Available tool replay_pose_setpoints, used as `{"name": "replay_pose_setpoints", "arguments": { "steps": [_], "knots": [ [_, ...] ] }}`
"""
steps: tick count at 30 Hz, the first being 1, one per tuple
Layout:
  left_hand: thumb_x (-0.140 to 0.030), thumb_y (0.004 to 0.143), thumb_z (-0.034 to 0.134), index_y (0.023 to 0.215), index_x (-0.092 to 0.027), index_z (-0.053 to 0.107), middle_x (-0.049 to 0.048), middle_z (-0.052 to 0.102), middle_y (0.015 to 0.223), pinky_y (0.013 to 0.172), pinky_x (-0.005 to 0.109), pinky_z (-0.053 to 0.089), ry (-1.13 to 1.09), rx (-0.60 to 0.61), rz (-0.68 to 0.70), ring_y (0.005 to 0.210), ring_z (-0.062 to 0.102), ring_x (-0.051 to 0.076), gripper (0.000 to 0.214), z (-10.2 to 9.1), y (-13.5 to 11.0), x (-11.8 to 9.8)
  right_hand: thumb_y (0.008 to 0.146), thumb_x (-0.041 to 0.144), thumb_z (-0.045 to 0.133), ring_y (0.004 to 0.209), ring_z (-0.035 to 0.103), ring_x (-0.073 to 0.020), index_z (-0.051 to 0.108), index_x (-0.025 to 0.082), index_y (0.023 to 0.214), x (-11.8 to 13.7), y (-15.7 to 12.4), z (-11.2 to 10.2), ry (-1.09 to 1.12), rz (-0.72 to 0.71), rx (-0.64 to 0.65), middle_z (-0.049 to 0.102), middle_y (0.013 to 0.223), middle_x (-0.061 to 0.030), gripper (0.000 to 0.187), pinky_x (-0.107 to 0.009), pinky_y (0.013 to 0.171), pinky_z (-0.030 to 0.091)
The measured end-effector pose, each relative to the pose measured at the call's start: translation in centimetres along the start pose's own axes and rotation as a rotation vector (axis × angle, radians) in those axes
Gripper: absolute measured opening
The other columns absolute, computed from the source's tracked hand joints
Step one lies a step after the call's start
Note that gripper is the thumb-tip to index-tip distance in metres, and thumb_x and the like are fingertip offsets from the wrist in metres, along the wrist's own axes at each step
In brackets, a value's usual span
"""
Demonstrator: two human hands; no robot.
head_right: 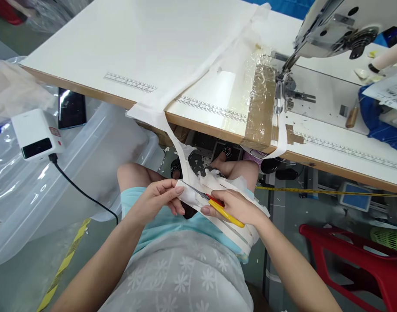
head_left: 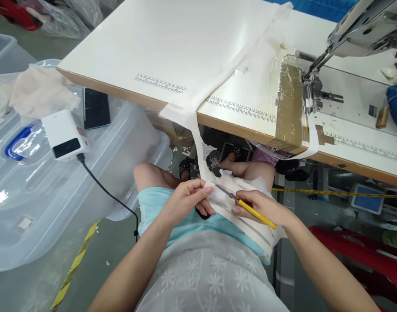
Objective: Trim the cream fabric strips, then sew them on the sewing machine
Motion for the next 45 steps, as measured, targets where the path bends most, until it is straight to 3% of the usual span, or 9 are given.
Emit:
{"name": "replay_pose_setpoints", "arguments": {
  "steps": [8, 14, 21, 28, 34, 39, 42, 43, 45],
  "knots": [
    [-0.048, 0.083, 0.066, 0.081, -0.014, 0.059, 0.0055, 0.069, 0.059, 0.048, 0.018, 0.049, -0.065, 0.024, -0.013, 0.055, 0.068, 0.017, 0.035, -0.5, 0.4, 1.0, 0.087, 0.076, 0.043, 0.058, 0.038, -0.0127, 0.037, 0.021, 0.067, 0.2, 0.3, 0.0, -0.128, 0.003, 0.003, 0.040, 0.063, 0.0039, 0.059, -0.026, 0.053, 0.025],
    [-0.049, 0.082, 0.068, 0.077, -0.014, 0.059, 0.0057, 0.068, 0.057, 0.047, 0.018, 0.047, -0.069, 0.023, -0.024, 0.053, 0.066, 0.017, 0.037, -0.8, 0.7, 1.2, 0.089, 0.074, 0.040, 0.057, 0.039, -0.0132, 0.038, 0.021, 0.067, 0.7, 0.1, -0.5, -0.262, 0.004, -0.081, 0.044, 0.062, 0.0027, 0.057, -0.027, 0.053, 0.022],
    [-0.046, 0.082, 0.068, 0.073, -0.015, 0.058, 0.0046, 0.067, 0.055, 0.046, 0.018, 0.046, -0.079, 0.035, -0.017, 0.050, 0.065, 0.015, 0.034, -1.0, 0.6, 1.4, 0.087, 0.077, 0.039, 0.052, 0.036, -0.0129, 0.035, 0.021, 0.062, 0.3, 0.0, -0.3, -0.242, 0.024, -0.129, 0.040, 0.056, 0.0030, 0.061, -0.027, 0.051, 0.022],
    [-0.045, 0.082, 0.068, 0.072, -0.014, 0.058, 0.0047, 0.067, 0.054, 0.044, 0.017, 0.044, -0.074, 0.069, -0.028, 0.049, 0.064, 0.015, 0.034, -0.4, 0.5, 1.5, 0.087, 0.076, 0.038, 0.057, 0.045, -0.0153, 0.043, 0.021, 0.069, 1.4, 0.8, -0.5, -0.401, 0.015, -0.146, 0.054, 0.065, -0.0013, 0.058, -0.027, 0.052, 0.023],
    [-0.048, 0.083, 0.066, 0.074, -0.014, 0.058, 0.0058, 0.068, 0.055, 0.045, 0.017, 0.045, -0.041, 0.055, -0.045, 0.049, 0.065, 0.015, 0.036, -0.7, 0.8, 1.6, 0.084, 0.076, 0.044, 0.050, 0.035, -0.0130, 0.035, 0.022, 0.060, 0.5, 1.0, -0.9, -0.276, 0.026, -0.204, 0.039, 0.053, 0.0028, 0.060, -0.027, 0.051, 0.022],
    [-0.060, 0.087, 0.053, 0.091, -0.018, 0.048, 0.0053, 0.068, 0.059, 0.050, 0.024, 0.051, 0.045, 0.109, -0.061, 0.055, 0.068, 0.020, 0.042, 2.1, 1.0, 2.1, 0.083, 0.055, 0.058, 0.058, 0.041, -0.0134, 0.042, 0.022, 0.071, 1.3, 1.4, -0.5, 0.091, -0.091, -0.285, 0.046, 0.065, 0.0029, 0.039, -0.024, 0.051, 0.029],
    [-0.059, 0.093, 0.038, 0.098, -0.021, 0.044, 0.0025, 0.068, 0.065, 0.052, 0.026, 0.050, 0.284, 0.141, 0.010, 0.060, 0.068, 0.021, 0.039, 3.2, 1.0, -0.8, 0.085, 0.038, 0.053, 0.058, 0.043, -0.0132, 0.041, 0.021, 0.070, 2.3, 1.0, -1.0, 0.207, -0.169, -0.432, 0.046, 0.064, 0.0029, 0.025, -0.024, 0.052, 0.033],
    [-0.056, 0.094, 0.037, 0.097, -0.021, 0.047, 0.0023, 0.067, 0.068, 0.053, 0.026, 0.049, 0.429, 0.106, 0.085, 0.060, 0.067, 0.019, 0.036, 2.8, 1.2, -3.0, 0.085, 0.034, 0.052, 0.058, 0.044, -0.0135, 0.041, 0.021, 0.070, 2.5, 0.5, -1.3, 0.202, -0.178, -0.483, 0.047, 0.065, 0.0025, 0.022, -0.024, 0.053, 0.034],
    [-0.047, 0.095, 0.042, 0.093, -0.020, 0.054, 0.0028, 0.067, 0.076, 0.058, 0.026, 0.046, 0.740, -0.069, 0.308, 0.064, 0.064, 0.017, 0.029, 1.4, 1.7, -9.7, 0.087, 0.031, 0.050, 0.060, 0.046, -0.0141, 0.044, 0.021, 0.072, 2.6, -0.7, -1.5, 0.165, -0.181, -0.542, 0.050, 0.068, 0.0014, 0.019, -0.025, 0.055, 0.036]
  ]
}}
Point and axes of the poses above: each hand's wrist, its own y-axis towards the middle knuckle, its own z-axis out of the palm, x = y × z, the point moved 9 cm from there along y, towards the middle knuckle
